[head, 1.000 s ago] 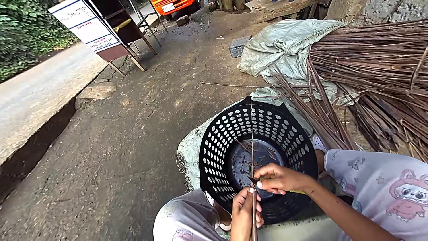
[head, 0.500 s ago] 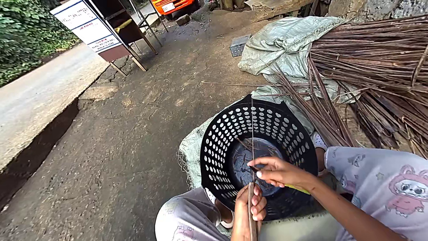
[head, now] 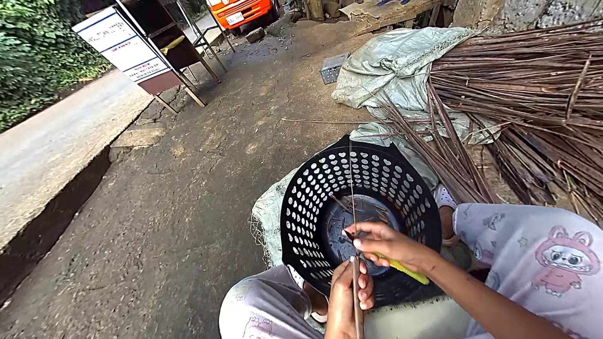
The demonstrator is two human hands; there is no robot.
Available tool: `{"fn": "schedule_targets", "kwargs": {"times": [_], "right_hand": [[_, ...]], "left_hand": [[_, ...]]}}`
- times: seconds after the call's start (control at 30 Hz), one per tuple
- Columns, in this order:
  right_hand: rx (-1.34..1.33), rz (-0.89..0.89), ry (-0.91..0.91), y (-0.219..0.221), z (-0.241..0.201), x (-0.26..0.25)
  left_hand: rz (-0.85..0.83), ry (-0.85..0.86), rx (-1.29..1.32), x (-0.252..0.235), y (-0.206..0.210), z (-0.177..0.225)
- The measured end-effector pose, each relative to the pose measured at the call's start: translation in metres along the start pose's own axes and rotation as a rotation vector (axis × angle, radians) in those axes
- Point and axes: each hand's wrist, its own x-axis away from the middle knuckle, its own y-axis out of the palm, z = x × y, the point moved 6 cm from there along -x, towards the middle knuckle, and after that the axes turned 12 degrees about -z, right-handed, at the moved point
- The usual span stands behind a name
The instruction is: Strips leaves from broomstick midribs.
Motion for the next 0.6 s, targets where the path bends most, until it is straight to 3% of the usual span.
{"fn": "schedule_targets", "kwargs": {"times": [0.43,0.6], "right_hand": [[0.034,-0.186,0.011,0.002,0.004,-0.003],[0.029,-0.112,-0.028,-0.003,0.006,-0.001]], "left_hand": [[0.068,0.141,-0.327,0.011,0.006,0.011],[0.097,0.150,-0.367,0.011,0.006,0.011]]}}
